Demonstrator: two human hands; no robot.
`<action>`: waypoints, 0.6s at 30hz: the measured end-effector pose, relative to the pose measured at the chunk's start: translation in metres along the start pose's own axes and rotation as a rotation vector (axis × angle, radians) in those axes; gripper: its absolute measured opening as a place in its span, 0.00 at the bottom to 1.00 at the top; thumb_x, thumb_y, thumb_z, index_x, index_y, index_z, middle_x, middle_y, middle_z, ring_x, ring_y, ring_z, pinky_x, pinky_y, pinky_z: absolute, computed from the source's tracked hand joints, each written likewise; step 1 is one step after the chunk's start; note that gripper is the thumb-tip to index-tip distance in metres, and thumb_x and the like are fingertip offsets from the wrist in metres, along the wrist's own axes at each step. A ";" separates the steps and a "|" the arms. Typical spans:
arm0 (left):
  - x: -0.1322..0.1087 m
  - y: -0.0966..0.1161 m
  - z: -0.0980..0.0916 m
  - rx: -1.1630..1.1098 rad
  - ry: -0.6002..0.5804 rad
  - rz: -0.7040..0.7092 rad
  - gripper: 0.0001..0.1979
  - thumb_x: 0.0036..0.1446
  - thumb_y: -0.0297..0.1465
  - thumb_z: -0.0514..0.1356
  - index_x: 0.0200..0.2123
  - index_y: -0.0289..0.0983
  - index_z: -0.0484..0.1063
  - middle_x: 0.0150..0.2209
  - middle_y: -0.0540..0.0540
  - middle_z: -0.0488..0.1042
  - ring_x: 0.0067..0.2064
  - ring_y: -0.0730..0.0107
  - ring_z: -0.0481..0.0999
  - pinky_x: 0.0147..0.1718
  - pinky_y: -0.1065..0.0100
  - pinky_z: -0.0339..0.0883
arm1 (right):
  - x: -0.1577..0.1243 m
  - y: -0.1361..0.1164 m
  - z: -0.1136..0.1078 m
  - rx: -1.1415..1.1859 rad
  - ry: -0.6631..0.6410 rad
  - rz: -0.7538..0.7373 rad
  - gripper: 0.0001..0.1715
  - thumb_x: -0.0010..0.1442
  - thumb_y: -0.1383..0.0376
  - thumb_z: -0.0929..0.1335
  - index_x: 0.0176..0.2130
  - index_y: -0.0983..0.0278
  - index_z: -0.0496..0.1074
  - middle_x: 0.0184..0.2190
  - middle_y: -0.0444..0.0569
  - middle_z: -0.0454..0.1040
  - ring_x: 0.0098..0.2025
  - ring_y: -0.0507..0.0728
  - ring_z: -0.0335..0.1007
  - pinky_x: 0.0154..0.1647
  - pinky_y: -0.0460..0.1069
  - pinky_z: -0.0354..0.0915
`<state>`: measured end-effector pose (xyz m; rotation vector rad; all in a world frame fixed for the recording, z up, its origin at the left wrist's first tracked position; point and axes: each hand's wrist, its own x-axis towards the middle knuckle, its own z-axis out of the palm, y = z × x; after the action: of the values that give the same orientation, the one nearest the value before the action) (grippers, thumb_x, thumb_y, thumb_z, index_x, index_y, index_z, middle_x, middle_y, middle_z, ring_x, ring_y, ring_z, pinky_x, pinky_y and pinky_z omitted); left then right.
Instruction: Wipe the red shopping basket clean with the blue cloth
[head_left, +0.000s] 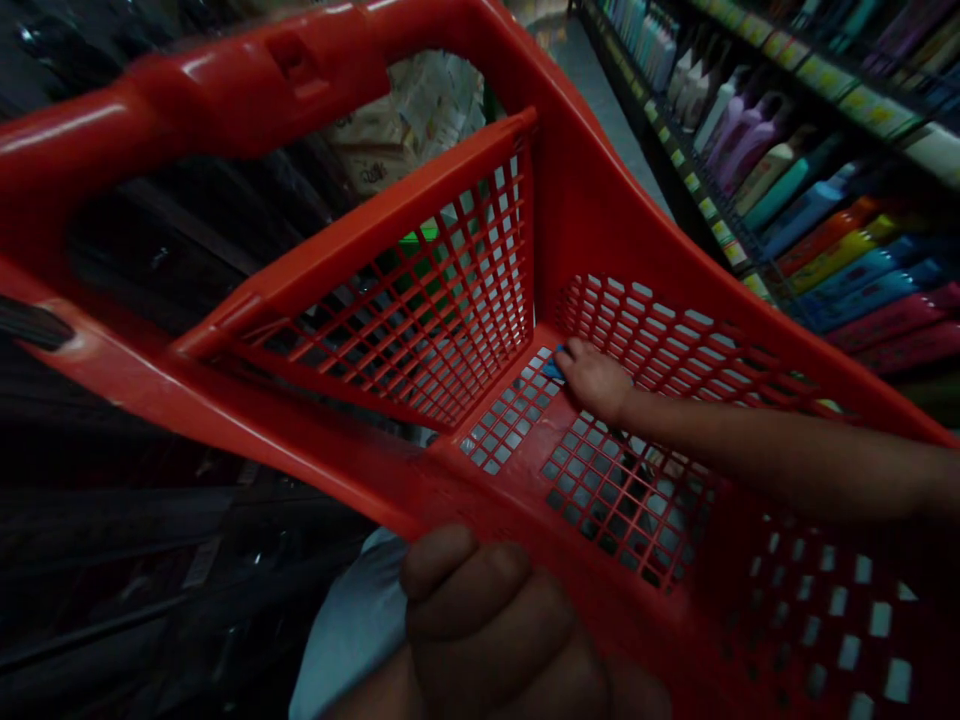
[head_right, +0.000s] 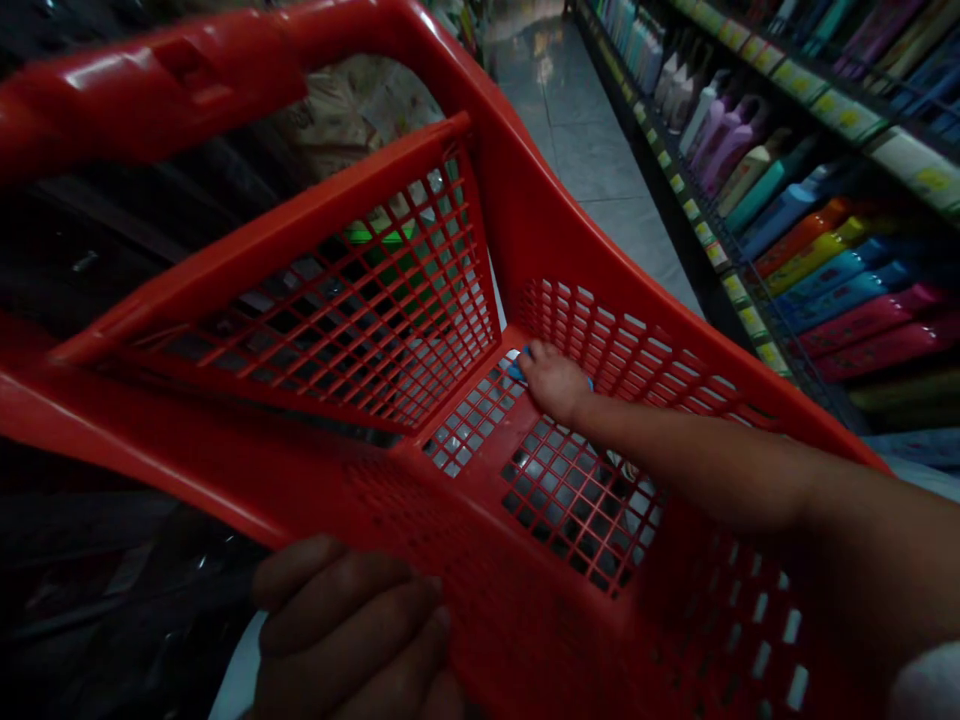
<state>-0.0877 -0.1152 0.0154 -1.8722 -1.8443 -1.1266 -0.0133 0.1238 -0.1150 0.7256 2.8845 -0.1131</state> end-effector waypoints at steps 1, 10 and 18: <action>0.005 0.000 0.001 -0.006 0.005 0.043 0.14 0.63 0.28 0.52 0.24 0.42 0.66 0.18 0.58 0.73 0.24 0.75 0.72 0.35 0.59 0.62 | -0.006 -0.001 0.000 -0.008 -0.013 0.001 0.18 0.70 0.73 0.57 0.54 0.70 0.68 0.54 0.62 0.68 0.52 0.61 0.67 0.46 0.52 0.68; 0.018 -0.008 -0.002 -0.071 0.047 0.190 0.16 0.65 0.30 0.54 0.22 0.42 0.61 0.16 0.59 0.68 0.22 0.74 0.68 0.33 0.60 0.58 | -0.051 0.000 -0.007 0.010 -0.209 -0.333 0.16 0.70 0.69 0.58 0.54 0.62 0.66 0.57 0.58 0.67 0.54 0.61 0.64 0.51 0.54 0.66; 0.013 -0.014 0.006 -0.093 0.127 0.230 0.13 0.61 0.29 0.57 0.24 0.41 0.62 0.18 0.58 0.69 0.22 0.74 0.69 0.31 0.60 0.57 | -0.121 -0.030 -0.023 -0.014 -0.374 -0.530 0.17 0.63 0.65 0.68 0.53 0.58 0.69 0.54 0.50 0.71 0.48 0.58 0.70 0.41 0.49 0.70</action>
<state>-0.1000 -0.0995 0.0157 -1.9541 -1.4900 -1.2354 0.0748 0.0439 -0.0703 -0.0787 2.6279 -0.2599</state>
